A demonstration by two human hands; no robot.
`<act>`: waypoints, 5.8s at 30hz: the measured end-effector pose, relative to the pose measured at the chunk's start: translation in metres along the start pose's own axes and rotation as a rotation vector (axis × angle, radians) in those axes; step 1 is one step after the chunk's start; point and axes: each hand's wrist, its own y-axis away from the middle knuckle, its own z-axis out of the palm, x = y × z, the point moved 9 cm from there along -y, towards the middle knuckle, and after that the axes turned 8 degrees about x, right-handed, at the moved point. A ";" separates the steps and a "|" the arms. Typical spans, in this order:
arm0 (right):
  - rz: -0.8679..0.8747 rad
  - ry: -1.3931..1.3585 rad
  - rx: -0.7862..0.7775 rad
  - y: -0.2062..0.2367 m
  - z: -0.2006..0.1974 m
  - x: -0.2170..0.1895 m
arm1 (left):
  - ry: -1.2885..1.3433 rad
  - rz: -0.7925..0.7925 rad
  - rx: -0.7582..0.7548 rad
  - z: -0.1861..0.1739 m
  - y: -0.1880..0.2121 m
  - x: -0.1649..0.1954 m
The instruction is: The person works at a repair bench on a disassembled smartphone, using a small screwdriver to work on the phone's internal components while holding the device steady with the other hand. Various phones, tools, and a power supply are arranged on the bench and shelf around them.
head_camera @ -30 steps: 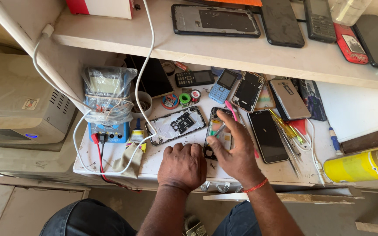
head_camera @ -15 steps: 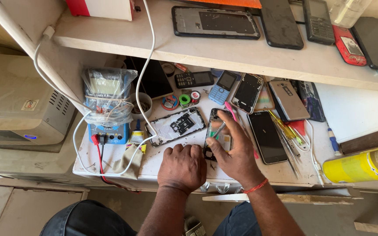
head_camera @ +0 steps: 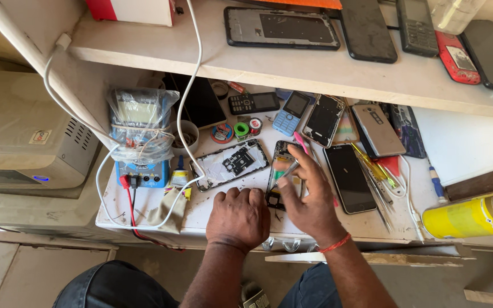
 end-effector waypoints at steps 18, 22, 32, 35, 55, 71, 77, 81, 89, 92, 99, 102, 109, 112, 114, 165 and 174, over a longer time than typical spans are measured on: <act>-0.054 0.066 0.048 0.002 -0.006 -0.001 | -0.001 -0.023 -0.054 0.003 -0.001 -0.001; 0.076 -0.060 0.068 0.004 -0.005 0.010 | 0.005 -0.027 -0.037 0.001 -0.002 -0.001; 0.053 -0.056 0.070 0.006 -0.007 0.004 | -0.009 -0.027 -0.053 0.001 -0.001 0.000; -0.048 0.025 0.073 0.005 -0.007 -0.006 | -0.019 -0.016 -0.057 0.001 -0.001 0.000; 0.115 -0.065 0.170 0.014 -0.008 0.012 | -0.017 -0.016 -0.028 0.001 -0.001 -0.001; 0.319 -0.192 0.172 0.029 -0.037 0.052 | -0.015 -0.008 -0.027 0.003 -0.002 -0.002; 0.007 0.337 -0.265 0.003 0.010 0.015 | -0.023 0.004 -0.022 0.003 -0.002 -0.001; 0.003 0.416 -0.495 -0.006 0.032 0.021 | -0.019 0.006 -0.002 0.003 -0.001 -0.001; -0.065 0.453 -0.618 -0.007 0.043 0.030 | -0.003 0.000 0.002 0.002 -0.002 0.000; -0.049 0.396 -0.581 -0.006 0.041 0.029 | -0.002 -0.001 0.004 0.001 -0.001 -0.001; 0.175 0.179 -0.298 0.004 0.020 0.031 | -0.007 -0.004 0.013 0.005 0.002 -0.004; 0.326 0.206 -0.270 0.017 0.027 0.039 | 0.035 -0.014 0.034 0.004 0.002 -0.006; 0.918 -0.154 -0.221 0.043 0.041 0.079 | 0.073 -0.016 0.099 0.002 0.004 -0.007; 0.952 -0.177 -0.273 0.046 0.039 0.084 | 0.090 -0.010 0.116 0.002 0.005 -0.006; 0.960 -0.232 -0.284 0.047 0.039 0.086 | 0.097 0.001 0.125 0.001 0.005 -0.005; 0.478 0.688 -0.264 0.026 -0.052 0.081 | -0.062 -0.014 -0.055 -0.005 -0.004 0.001; 0.453 0.563 -0.196 0.022 -0.057 0.087 | -0.064 -0.011 -0.059 -0.004 -0.004 0.001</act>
